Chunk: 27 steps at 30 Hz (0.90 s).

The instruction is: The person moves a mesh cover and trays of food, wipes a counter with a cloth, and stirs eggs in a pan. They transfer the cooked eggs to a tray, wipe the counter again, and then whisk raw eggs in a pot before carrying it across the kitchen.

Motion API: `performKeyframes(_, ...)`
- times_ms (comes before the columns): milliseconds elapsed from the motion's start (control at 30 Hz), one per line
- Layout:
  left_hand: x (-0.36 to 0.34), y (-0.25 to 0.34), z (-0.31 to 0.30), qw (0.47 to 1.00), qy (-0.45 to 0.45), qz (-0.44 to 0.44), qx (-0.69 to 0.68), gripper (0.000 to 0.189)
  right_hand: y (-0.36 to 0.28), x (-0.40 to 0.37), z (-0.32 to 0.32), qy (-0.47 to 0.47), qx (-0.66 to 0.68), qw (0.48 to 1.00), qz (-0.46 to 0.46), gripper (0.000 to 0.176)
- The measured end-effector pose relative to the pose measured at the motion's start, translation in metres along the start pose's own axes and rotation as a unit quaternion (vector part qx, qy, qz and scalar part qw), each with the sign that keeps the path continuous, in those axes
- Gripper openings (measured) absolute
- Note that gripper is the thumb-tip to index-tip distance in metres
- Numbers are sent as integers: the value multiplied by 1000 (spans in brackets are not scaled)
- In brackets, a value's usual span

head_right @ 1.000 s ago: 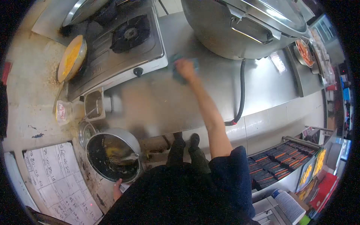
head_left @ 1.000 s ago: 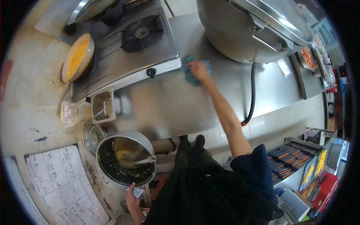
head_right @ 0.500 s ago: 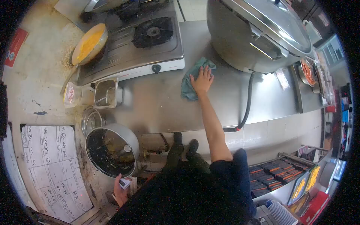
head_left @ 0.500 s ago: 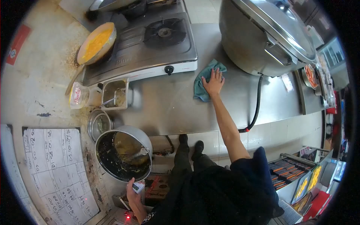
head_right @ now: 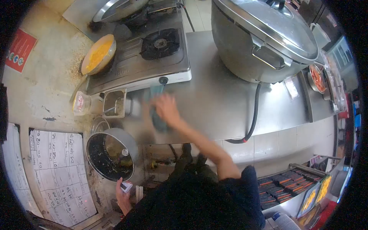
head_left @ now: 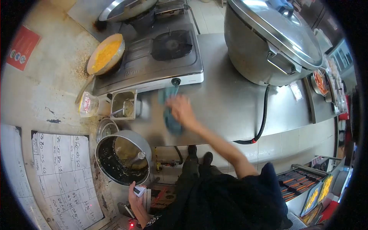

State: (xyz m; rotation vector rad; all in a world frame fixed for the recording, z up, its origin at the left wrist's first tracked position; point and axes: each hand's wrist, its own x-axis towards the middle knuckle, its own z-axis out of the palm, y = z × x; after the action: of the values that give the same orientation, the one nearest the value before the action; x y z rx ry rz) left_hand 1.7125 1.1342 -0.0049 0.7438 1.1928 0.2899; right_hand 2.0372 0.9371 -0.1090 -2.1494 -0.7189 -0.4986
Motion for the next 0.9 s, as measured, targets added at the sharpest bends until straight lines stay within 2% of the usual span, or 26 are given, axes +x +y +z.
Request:
performKeyframes(33, 1, 1, 2, 1000, 7, 5, 11, 17, 19, 36, -15, -20, -81, 996, -3, 45)
performKeyframes(67, 2, 2, 4, 1000, 7, 5, 13, 17, 47, 66, -16, -22, -192, 980, -47, 45)
performKeyframes(133, 6, 1, 7, 998, 36, -3, 49, 20, 109, 91, -18, -58, -170, 978, -107, 46)
performKeyframes(233, 17, -2, 3, 999, 29, -13, 41, 20, 140, 75, -26, -52, -211, 968, -124, 48)
performKeyframes(300, 16, -1, 2, 998, 30, -20, 50, 20, 149, 57, -49, -38, -215, 973, -79, 47)
performKeyframes(367, 19, 1, 1, 998, 25, -28, 56, 19, 152, 38, -75, -3, -220, 974, 46, 44)
performKeyframes(433, 20, 0, -3, 999, 17, -28, 37, 18, 160, 8, -95, 72, -168, 955, 232, 34)
performKeyframes(500, 22, 2, -2, 998, 20, -39, 39, 18, 127, -33, -94, -35, -122, 960, 251, 24)
performKeyframes(533, 23, 4, -2, 997, 28, -45, 49, 18, 99, -55, -76, 3, -79, 991, 109, 20)
performKeyframes(567, 31, 5, -7, 997, -1, -20, 76, 17, 64, -74, -46, -106, -53, 986, 116, 24)
performKeyframes(600, 29, 8, 0, 996, -4, -24, 88, 17, -2, -63, -54, -267, -74, 954, 114, 33)
performKeyframes(633, 25, 10, 13, 997, 2, -4, 79, 17, -8, -112, 3, -223, -1, 974, 32, 35)
performKeyframes(667, 23, 9, 26, 998, 5, 15, 69, 17, -30, -124, 23, -240, -45, 965, -91, 36)
performKeyframes(767, 24, 12, 47, 994, -1, 28, 103, 17, -8, -108, 48, -226, -135, 963, -53, 32)
performKeyframes(833, 26, 16, 57, 992, -25, 9, 122, 18, 34, -86, 31, -204, -167, 963, 52, 29)
performKeyframes(900, 36, 11, 63, 991, -60, -19, 114, 17, 83, -67, 10, -130, -241, 946, 171, 29)
